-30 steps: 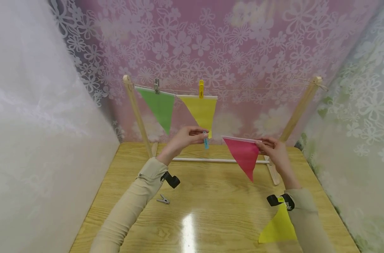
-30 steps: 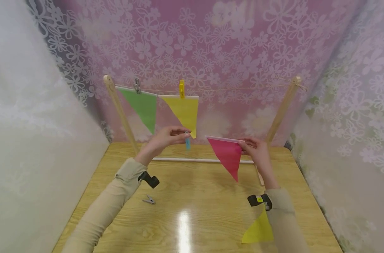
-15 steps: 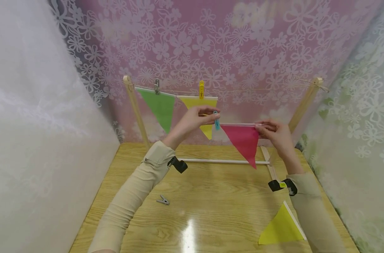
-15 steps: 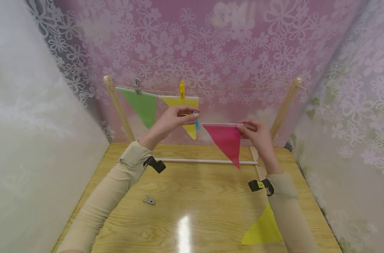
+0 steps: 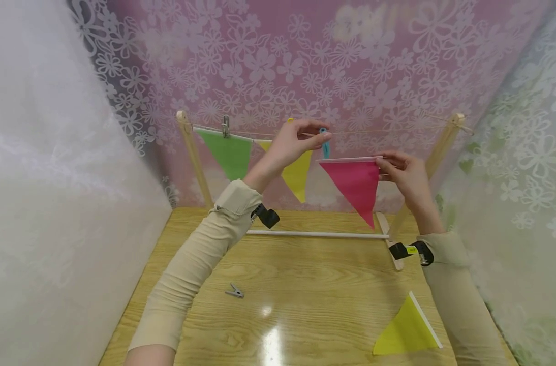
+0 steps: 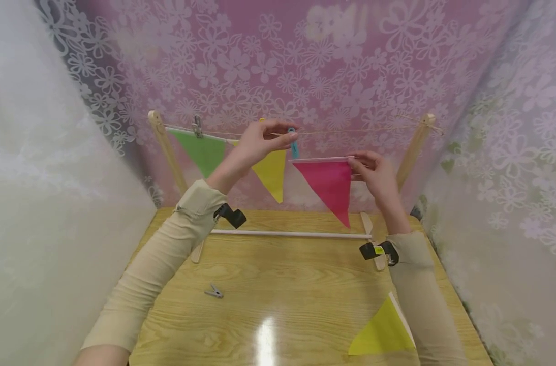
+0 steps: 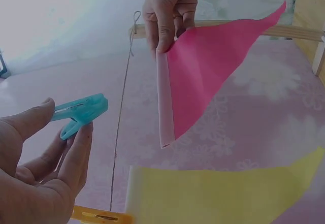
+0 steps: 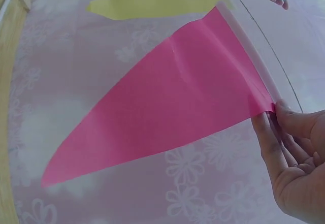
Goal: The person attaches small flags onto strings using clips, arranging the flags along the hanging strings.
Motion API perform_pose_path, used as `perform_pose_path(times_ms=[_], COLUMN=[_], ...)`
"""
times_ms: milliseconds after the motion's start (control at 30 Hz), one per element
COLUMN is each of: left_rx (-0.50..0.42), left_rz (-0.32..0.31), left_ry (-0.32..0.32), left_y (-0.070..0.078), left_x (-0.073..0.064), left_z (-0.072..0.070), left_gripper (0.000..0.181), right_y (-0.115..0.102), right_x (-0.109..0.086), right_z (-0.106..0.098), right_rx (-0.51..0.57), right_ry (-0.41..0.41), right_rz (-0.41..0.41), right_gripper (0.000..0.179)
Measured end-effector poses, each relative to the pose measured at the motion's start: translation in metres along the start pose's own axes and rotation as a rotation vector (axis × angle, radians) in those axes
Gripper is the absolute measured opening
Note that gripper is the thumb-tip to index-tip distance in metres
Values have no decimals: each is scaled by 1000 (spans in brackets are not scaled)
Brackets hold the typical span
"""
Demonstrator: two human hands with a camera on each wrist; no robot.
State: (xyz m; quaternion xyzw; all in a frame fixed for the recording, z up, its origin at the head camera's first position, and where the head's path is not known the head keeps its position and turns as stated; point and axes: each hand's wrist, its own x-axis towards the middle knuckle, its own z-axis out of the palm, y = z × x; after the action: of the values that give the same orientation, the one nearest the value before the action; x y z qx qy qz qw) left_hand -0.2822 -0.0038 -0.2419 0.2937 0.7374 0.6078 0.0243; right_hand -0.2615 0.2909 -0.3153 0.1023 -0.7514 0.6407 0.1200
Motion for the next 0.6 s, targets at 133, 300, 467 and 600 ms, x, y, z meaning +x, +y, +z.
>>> perform_pose_path(times_ms=[133, 300, 467, 600], left_rx=[18, 27, -21, 5], left_rz=[35, 59, 55, 24], left_ry=[22, 52, 82, 107], left_y=[8, 15, 23, 27], left_x=[9, 21, 36, 45], left_z=[0, 0, -1, -1], left_gripper=[35, 36, 37, 36], right_y=[-8, -13, -15, -16], right_x=[8, 14, 16, 18], right_z=[1, -1, -2, -2], right_rx=[2, 26, 45, 50], right_ry=[20, 22, 12, 14], right_rz=[-24, -42, -41, -40], right_gripper=[34, 23, 18, 19])
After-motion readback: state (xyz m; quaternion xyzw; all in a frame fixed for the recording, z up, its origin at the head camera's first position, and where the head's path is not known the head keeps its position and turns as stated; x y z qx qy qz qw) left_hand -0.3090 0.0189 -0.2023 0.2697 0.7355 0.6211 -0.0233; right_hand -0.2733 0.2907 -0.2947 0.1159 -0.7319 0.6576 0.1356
